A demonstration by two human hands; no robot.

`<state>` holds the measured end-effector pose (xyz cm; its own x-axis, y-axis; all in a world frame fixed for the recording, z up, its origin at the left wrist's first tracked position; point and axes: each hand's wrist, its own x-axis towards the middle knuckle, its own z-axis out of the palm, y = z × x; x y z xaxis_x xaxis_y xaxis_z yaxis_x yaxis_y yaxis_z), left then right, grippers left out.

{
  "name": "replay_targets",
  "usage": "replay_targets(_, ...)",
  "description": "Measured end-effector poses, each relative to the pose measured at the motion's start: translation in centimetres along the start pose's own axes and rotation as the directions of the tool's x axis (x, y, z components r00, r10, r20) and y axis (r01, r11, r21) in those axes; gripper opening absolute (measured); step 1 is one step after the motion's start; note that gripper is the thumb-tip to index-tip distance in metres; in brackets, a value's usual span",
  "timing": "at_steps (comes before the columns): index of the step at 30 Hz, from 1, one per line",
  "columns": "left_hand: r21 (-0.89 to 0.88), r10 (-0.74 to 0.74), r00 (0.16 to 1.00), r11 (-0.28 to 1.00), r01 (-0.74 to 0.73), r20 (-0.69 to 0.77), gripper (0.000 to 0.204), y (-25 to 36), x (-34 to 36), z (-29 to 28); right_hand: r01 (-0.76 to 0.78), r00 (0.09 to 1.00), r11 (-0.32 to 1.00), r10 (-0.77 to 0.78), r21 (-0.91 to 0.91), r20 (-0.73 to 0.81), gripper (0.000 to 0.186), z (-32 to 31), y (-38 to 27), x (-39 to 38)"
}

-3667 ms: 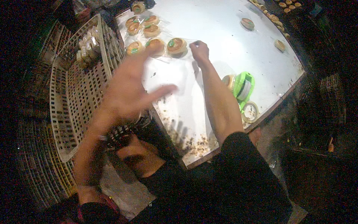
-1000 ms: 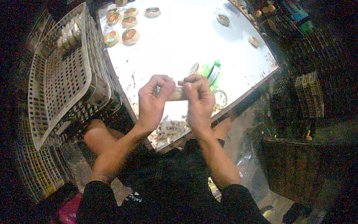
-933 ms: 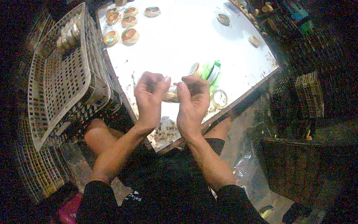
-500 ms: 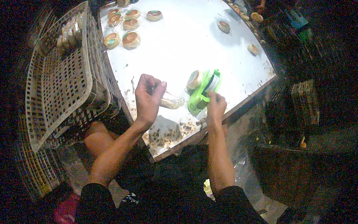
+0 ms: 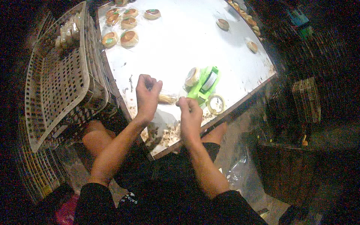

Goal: The person sits on the floor and repeatedly picks up small round buns, wraps each one in clear plastic film using a green tape dispenser, and places the wrapped buns into a white plastic basket. The process is repeated continuously throughout the clip.

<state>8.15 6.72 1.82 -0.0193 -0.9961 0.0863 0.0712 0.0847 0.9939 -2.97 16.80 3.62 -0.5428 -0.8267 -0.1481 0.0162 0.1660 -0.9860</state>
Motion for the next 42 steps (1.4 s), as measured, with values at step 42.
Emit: replay_targets(42,-0.139,-0.429,0.899,0.888,0.438,0.089,0.07,-3.2,8.7,2.1,0.213,0.912,0.976,-0.18,-0.048,0.369,0.04,10.2,-2.8,19.8)
